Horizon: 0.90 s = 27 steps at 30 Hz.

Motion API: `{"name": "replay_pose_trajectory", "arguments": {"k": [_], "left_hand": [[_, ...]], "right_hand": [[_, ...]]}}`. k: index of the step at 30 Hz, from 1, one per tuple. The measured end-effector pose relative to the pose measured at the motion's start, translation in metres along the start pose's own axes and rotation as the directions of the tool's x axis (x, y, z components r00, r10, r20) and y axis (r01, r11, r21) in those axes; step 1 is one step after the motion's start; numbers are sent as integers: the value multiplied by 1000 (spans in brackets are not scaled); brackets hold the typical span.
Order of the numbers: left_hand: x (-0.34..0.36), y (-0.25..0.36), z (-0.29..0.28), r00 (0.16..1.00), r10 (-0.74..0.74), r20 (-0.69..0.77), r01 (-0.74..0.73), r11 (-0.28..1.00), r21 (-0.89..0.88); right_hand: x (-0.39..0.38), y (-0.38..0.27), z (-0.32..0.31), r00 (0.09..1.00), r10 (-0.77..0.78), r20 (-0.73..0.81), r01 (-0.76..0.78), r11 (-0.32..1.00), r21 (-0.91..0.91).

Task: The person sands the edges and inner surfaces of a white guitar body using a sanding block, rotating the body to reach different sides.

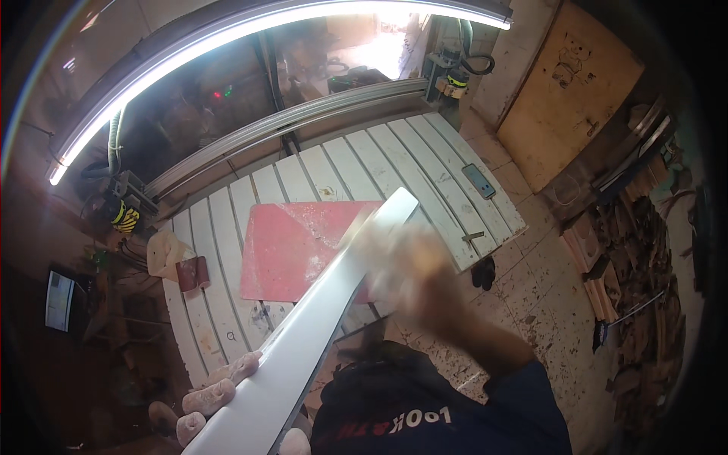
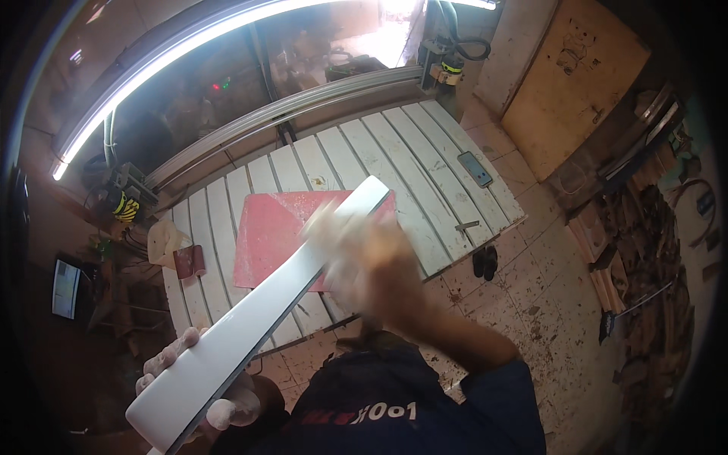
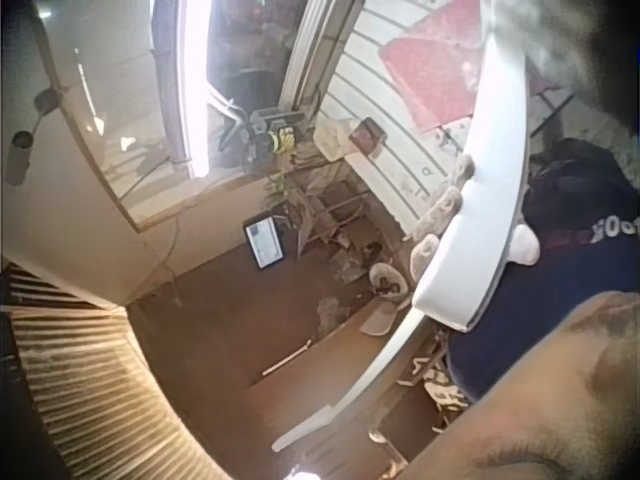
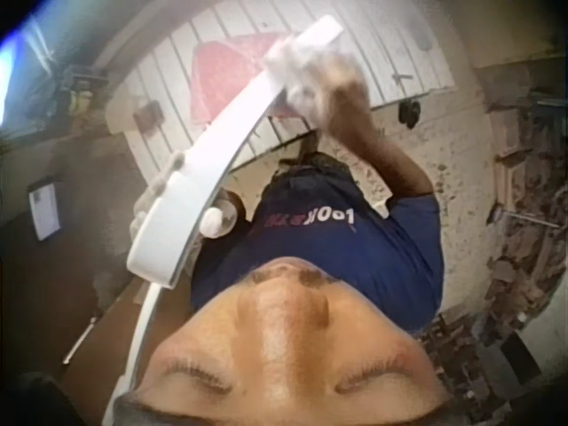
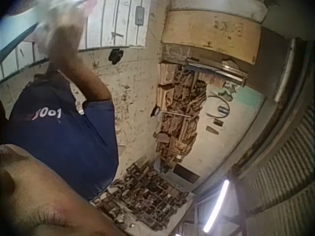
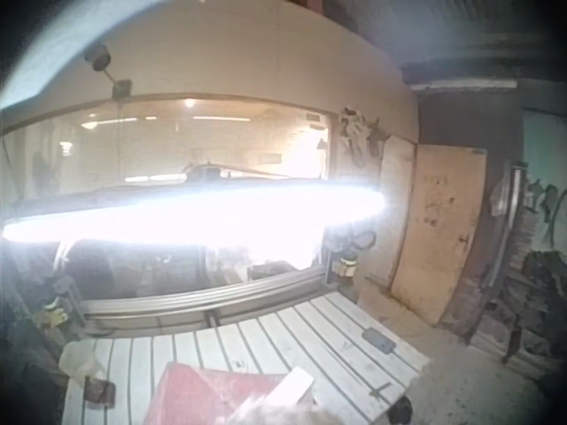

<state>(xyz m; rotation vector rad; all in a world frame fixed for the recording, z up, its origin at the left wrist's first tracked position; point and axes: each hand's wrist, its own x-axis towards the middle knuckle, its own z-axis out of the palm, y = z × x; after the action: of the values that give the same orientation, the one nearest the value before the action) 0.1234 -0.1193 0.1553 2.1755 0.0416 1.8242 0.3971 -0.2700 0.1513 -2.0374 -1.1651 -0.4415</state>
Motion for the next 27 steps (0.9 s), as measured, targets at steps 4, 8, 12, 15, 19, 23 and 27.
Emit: {"name": "replay_pose_trajectory", "arguments": {"k": [4,8,12,15,19,23,27], "left_hand": [[24,17,8,988,76,131,-99,979,178],[-11,-4,-4,981,13,-191,10,993,118],[-43,-17,-44,967,115,226,-173,951,256],[-15,5,-10,986,146,84,-158,976,150],[-36,1,-48,940,79,333,-222,883,415],[-16,17,-5,987,132,92,-153,942,297],[-45,13,-58,902,-27,430,-85,968,238]], "right_hand": [[-4,21,3,995,102,14,-103,986,131],[-8,-6,1,1000,17,-1,-17,1000,4],[-15,13,3,995,103,-7,-102,987,126],[-13,16,-2,987,158,-11,-158,987,-40],[-35,-27,-5,982,-182,55,174,977,123],[-23,2,-7,956,286,58,-284,958,-34],[-43,-14,-12,985,-174,18,173,983,55]]}}
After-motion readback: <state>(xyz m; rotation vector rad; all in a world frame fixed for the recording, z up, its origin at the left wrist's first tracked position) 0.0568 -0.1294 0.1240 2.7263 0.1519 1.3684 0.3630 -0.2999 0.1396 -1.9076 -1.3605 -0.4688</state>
